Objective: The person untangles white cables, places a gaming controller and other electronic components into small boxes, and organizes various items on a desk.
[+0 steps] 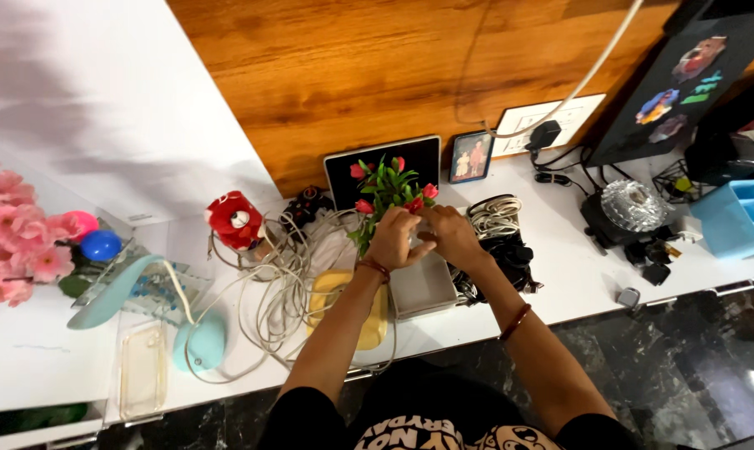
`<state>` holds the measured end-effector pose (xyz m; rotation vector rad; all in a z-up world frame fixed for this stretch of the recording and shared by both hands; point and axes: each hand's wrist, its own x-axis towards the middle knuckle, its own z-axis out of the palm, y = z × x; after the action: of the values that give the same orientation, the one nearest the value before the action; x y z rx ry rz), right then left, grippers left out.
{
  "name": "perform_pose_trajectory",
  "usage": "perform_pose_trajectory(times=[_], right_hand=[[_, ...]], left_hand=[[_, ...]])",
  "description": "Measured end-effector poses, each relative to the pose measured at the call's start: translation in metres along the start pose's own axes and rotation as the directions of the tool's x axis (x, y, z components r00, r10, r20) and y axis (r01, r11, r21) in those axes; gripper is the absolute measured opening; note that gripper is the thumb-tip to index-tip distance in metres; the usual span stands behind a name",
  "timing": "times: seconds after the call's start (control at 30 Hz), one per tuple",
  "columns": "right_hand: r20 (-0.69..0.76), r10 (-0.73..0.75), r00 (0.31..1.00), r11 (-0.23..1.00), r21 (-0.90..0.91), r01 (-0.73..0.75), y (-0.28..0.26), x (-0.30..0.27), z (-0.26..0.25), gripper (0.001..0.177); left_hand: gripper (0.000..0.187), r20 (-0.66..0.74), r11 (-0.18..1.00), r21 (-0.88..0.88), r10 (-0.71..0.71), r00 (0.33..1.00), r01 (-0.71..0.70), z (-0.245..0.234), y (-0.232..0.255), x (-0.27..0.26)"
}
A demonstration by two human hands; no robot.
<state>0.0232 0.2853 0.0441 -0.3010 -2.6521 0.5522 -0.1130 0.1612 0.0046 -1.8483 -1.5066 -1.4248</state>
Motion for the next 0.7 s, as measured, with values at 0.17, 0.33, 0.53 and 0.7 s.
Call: perform_pose_trajectory(times=[0.17, 0.33, 0.53, 0.7], right_hand=[[0.006, -0.019, 1.000, 1.000, 0.009, 0.019, -0.011, -0.007, -0.010, 0.063], [-0.018, -0.011, 1.000, 0.998, 0.064, 0.012, -0.021, -0.014, -0.036, 0.075], [-0.101, 0.080, 0.992, 0.989, 0.130, -0.066, -0.033, -0.032, -0.073, 0.071], [-0.089, 0.246, 0.965, 0.962, 0.140, -0.233, -0.036, -0.048, -0.092, 0.070]], left_hand=[[0.049, 0.058, 1.000, -0.020, -0.013, 0.998, 0.015, -0.008, 0.010, 0.009], [0.030, -0.213, 0.953, -0.209, -0.264, 0.941, 0.221, -0.008, 0.004, 0.007], [0.024, -0.522, 0.682, 0.341, -0.435, 0.734, 0.647, -0.045, -0.124, -0.010], [0.034, -0.171, 0.181, 0.778, -0.861, 0.480, 0.602, -0.059, -0.216, -0.079]])
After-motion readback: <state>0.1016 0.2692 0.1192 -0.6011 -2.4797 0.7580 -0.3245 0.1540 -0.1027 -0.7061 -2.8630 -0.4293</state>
